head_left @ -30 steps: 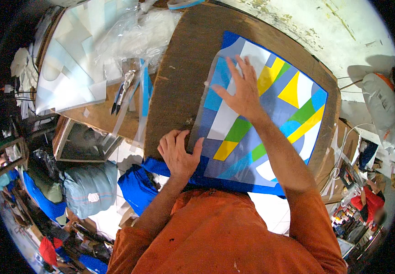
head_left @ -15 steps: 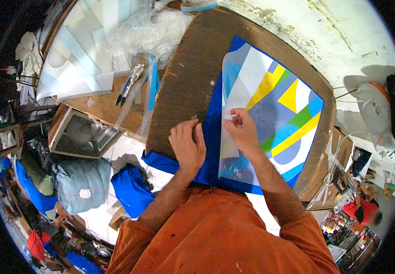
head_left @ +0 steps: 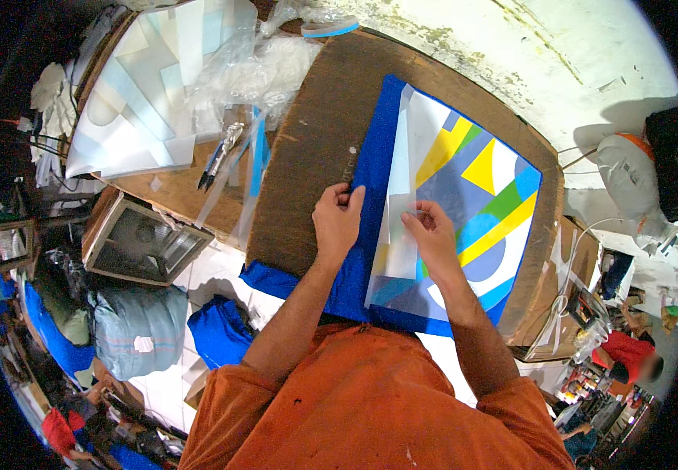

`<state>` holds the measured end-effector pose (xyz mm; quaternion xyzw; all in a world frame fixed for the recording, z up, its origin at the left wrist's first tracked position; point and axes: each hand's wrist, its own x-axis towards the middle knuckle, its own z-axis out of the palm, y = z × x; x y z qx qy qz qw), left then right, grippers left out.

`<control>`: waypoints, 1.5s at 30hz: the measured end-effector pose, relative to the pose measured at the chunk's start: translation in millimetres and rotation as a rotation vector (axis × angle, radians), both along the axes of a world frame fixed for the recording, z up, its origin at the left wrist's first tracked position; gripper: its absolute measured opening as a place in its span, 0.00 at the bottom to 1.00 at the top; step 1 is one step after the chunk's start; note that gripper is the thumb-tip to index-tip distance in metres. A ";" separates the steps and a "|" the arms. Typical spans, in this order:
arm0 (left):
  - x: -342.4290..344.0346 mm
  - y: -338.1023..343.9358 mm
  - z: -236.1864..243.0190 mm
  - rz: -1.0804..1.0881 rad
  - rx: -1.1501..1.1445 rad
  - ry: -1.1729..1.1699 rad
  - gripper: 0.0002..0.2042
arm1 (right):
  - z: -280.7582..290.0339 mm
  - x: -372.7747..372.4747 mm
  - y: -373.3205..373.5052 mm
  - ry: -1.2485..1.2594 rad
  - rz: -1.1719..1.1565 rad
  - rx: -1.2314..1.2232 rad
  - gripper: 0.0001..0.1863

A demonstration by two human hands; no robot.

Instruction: The person irons a blue t-shirt on a wooden workbench. They place a transfer sheet on the shirt, press it with an iron, peel off the backing, and then iron the shirt again. Finally, they fold the shirt and place it on a pile.

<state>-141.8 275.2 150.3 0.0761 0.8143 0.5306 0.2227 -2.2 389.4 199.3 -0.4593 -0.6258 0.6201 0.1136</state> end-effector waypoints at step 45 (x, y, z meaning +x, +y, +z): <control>74.3 42.3 13.6 -0.717 0.197 0.511 0.14 | 21.2 -7.5 93.9 -0.448 0.013 0.892 0.24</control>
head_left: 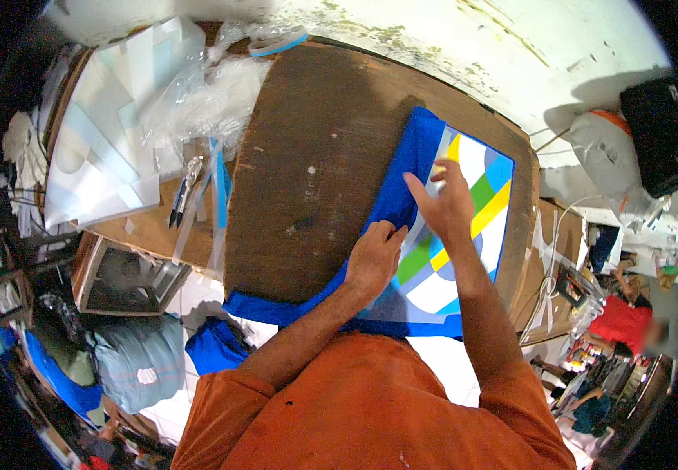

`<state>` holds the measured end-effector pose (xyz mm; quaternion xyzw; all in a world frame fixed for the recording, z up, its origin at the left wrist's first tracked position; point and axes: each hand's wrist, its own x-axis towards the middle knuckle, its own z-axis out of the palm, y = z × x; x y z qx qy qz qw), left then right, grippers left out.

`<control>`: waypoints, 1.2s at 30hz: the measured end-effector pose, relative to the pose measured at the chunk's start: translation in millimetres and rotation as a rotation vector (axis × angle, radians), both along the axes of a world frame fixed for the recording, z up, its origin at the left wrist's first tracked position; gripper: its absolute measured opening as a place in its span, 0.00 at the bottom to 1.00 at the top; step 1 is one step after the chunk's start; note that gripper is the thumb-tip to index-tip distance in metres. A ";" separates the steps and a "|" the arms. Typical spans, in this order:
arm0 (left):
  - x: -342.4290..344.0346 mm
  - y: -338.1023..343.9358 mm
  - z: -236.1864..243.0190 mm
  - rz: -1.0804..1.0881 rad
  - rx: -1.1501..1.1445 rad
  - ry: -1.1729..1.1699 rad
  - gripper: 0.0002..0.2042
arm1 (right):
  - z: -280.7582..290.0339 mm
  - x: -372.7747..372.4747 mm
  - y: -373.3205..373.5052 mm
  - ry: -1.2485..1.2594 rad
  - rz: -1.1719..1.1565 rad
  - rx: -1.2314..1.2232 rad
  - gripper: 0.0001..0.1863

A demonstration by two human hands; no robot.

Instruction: The person irons a blue t-shirt on a wooden workbench. They place a transfer sheet on the shirt, press it with an iron, peel off the backing, and then iron the shirt again. Finally, they fold the shirt and place it on a pile.

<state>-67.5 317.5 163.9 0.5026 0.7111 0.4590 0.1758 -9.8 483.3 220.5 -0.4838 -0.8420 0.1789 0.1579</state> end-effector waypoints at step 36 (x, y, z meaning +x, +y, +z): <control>16.2 -32.5 -10.8 -0.252 -0.223 0.212 0.14 | -58.3 120.0 29.4 0.690 -0.627 -0.974 0.24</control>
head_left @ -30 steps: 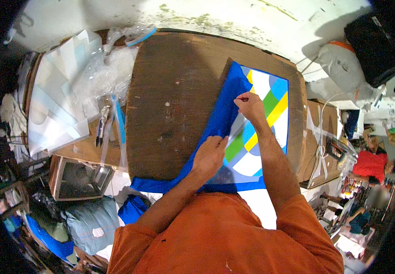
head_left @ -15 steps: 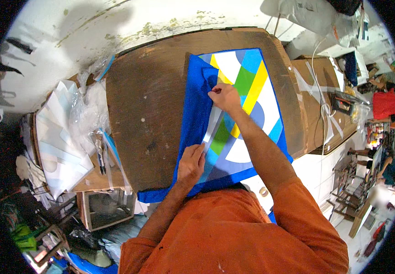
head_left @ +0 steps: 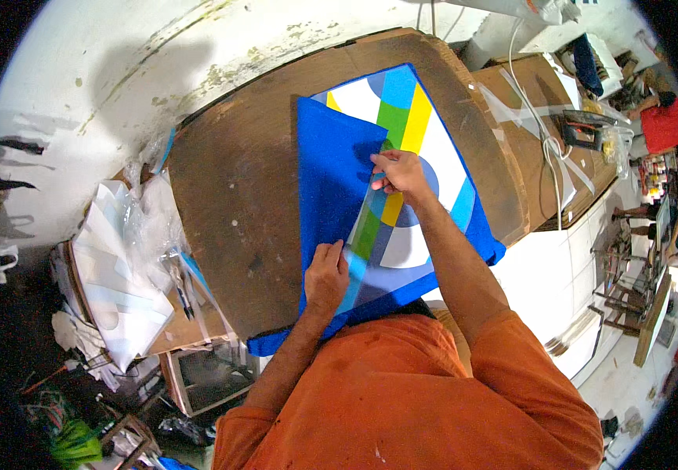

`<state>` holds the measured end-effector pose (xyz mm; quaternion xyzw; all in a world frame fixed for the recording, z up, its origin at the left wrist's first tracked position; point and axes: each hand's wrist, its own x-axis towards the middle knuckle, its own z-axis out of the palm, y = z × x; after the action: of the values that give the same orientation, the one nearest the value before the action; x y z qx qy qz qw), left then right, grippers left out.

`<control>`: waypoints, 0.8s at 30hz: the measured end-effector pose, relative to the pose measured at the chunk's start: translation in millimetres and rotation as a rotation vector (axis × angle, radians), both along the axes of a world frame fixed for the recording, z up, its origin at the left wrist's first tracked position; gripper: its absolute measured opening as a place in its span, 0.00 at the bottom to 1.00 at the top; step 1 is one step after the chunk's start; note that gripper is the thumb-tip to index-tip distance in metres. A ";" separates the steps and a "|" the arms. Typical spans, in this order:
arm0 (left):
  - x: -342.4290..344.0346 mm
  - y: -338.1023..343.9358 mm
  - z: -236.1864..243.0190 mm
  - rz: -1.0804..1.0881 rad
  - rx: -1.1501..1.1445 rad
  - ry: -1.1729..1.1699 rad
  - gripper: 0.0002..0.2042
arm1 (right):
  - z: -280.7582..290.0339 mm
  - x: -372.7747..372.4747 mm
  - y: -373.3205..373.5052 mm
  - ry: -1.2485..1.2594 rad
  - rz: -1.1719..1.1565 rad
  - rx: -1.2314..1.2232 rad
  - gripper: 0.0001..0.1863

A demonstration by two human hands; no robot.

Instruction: The person irons a blue t-shirt on a wooden workbench. They place a transfer sheet on the shirt, press it with an iron, peel off the backing, and then iron the shirt again. Finally, they fold the shirt and place it on a pile.

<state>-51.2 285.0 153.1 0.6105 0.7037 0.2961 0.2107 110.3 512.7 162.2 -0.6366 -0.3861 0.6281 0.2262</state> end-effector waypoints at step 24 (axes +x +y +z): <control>-12.4 14.8 4.4 -0.091 -0.066 -0.185 0.14 | 0.2 7.3 -43.0 -0.187 0.146 0.154 0.21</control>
<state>-63.6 299.8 157.5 0.6048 0.6621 0.3177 0.3080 117.5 469.7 162.4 -0.6432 -0.4979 0.5495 0.1910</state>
